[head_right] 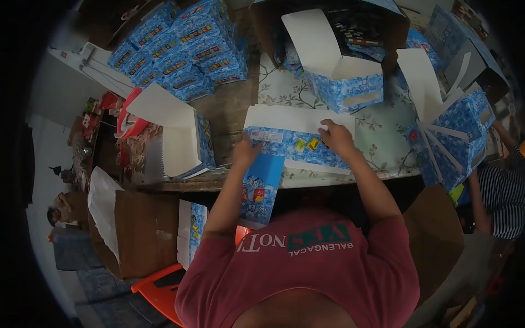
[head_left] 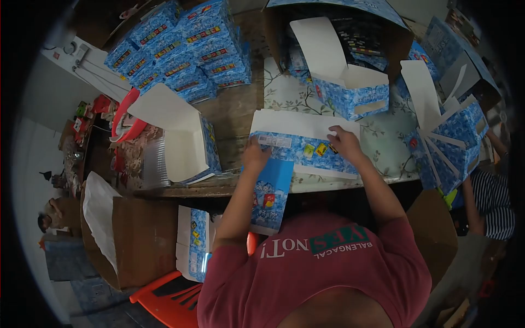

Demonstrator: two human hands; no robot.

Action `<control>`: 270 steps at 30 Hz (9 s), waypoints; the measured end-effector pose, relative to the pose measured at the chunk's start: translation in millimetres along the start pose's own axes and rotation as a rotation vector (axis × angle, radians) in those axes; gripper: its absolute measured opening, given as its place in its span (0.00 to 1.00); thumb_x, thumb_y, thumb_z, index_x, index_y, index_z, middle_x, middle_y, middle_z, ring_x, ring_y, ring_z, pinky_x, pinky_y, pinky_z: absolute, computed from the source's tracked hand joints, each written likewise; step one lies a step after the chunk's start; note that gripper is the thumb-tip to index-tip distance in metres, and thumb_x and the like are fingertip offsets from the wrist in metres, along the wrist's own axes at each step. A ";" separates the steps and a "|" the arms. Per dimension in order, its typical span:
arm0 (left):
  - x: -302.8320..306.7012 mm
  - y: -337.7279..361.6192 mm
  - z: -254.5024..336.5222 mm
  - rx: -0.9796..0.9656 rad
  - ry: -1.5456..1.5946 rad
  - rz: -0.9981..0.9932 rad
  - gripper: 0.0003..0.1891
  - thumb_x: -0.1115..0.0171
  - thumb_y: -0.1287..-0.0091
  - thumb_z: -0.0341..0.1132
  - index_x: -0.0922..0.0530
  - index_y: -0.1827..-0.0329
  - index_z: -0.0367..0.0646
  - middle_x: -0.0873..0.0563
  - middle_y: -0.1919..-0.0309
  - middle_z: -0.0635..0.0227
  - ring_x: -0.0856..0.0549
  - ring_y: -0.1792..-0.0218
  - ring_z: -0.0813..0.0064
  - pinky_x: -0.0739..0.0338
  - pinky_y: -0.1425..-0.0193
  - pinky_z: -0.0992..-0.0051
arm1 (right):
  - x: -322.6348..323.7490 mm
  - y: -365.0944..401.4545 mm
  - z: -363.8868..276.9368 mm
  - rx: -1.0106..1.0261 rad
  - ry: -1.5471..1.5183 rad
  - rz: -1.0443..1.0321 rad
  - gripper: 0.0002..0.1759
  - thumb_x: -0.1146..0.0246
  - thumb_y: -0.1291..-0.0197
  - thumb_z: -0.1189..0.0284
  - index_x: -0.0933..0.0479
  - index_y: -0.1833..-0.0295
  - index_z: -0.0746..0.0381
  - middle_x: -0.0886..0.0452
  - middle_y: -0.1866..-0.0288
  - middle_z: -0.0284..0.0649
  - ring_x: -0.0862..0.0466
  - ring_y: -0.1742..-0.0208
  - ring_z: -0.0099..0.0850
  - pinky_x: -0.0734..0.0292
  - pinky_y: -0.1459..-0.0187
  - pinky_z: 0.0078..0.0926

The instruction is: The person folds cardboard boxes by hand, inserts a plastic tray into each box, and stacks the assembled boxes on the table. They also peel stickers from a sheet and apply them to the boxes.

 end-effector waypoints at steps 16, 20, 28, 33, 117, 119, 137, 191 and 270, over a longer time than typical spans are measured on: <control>69.6 38.4 -40.1 0.000 1.111 0.235 0.05 0.40 0.38 0.28 0.23 0.62 0.37 0.19 0.72 0.72 0.24 0.70 0.85 0.30 0.64 0.84 | -74.5 -12.5 -86.0 -0.096 -0.638 -0.347 0.28 0.38 0.40 0.63 0.37 0.36 0.59 0.24 0.76 0.39 0.24 0.79 0.25 0.29 0.78 0.23; 132.7 53.4 -13.9 -0.120 1.315 0.197 0.04 0.42 0.34 0.30 0.25 0.61 0.38 0.21 0.71 0.77 0.27 0.70 0.89 0.33 0.63 0.87 | -36.7 -11.6 -136.9 -0.075 -0.854 -0.577 0.26 0.36 0.42 0.63 0.33 0.44 0.68 0.21 0.74 0.39 0.23 0.79 0.22 0.31 0.79 0.19; 288.4 125.9 64.5 -0.427 0.351 0.881 0.08 0.39 0.39 0.25 0.20 0.58 0.37 0.16 0.57 0.61 0.16 0.59 0.75 0.23 0.60 0.78 | 11.0 -12.0 -222.9 0.149 -1.128 -0.613 0.13 0.37 0.42 0.68 0.27 0.56 0.65 0.24 0.78 0.33 0.24 0.78 0.22 0.30 0.76 0.18; 249.3 105.3 102.6 -0.643 0.254 0.586 0.13 0.39 0.43 0.23 0.20 0.54 0.39 0.19 0.50 0.57 0.18 0.52 0.61 0.22 0.53 0.71 | -23.9 -5.5 -154.4 -0.092 -1.424 -0.456 0.12 0.41 0.39 0.68 0.27 0.54 0.63 0.23 0.75 0.34 0.24 0.75 0.23 0.28 0.72 0.20; 246.2 95.6 136.0 -0.990 0.559 0.929 0.14 0.36 0.48 0.22 0.27 0.59 0.38 0.23 0.45 0.52 0.26 0.40 0.54 0.41 0.35 0.51 | 124.8 10.3 5.1 -0.020 0.464 0.454 0.12 0.42 0.45 0.70 0.27 0.56 0.61 0.21 0.78 0.49 0.19 0.73 0.51 0.25 0.71 0.46; 209.1 71.7 158.0 -0.996 0.285 0.839 0.14 0.36 0.48 0.24 0.26 0.58 0.39 0.24 0.44 0.56 0.28 0.38 0.56 0.42 0.34 0.50 | 116.7 -7.8 20.3 -0.083 0.530 0.426 0.12 0.41 0.45 0.71 0.27 0.55 0.62 0.21 0.77 0.50 0.19 0.72 0.51 0.25 0.71 0.46; 45.8 17.1 -72.1 0.014 0.714 0.447 0.14 0.40 0.36 0.40 0.21 0.68 0.34 0.19 0.77 0.66 0.24 0.76 0.79 0.31 0.71 0.76 | -64.8 -7.8 -66.5 -0.002 -0.180 -0.226 0.19 0.40 0.43 0.64 0.28 0.47 0.60 0.19 0.61 0.48 0.19 0.59 0.43 0.24 0.60 0.36; 114.8 33.8 117.5 -0.986 0.222 0.397 0.12 0.42 0.43 0.32 0.26 0.84 0.42 0.21 0.81 0.63 0.22 0.75 0.61 0.30 0.62 0.61 | 25.5 22.7 -58.5 0.186 -0.520 -0.178 0.21 0.38 0.45 0.76 0.29 0.45 0.65 0.22 0.51 0.42 0.22 0.49 0.32 0.28 0.49 0.25; 245.2 1.7 -344.0 0.839 -0.310 0.845 0.20 0.36 0.44 0.43 0.22 0.53 0.41 0.23 0.49 0.58 0.25 0.46 0.60 0.30 0.44 0.62 | -89.9 11.7 -90.7 0.523 0.228 0.003 0.16 0.44 0.43 0.76 0.27 0.48 0.64 0.30 0.39 0.45 0.33 0.38 0.44 0.43 0.39 0.41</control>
Point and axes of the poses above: each hand's wrist, its own y-axis away from the middle knuckle, its own x-axis out of the back of the hand, z = x × y, the point moved 7 cm from there along -y, towards the middle knuckle
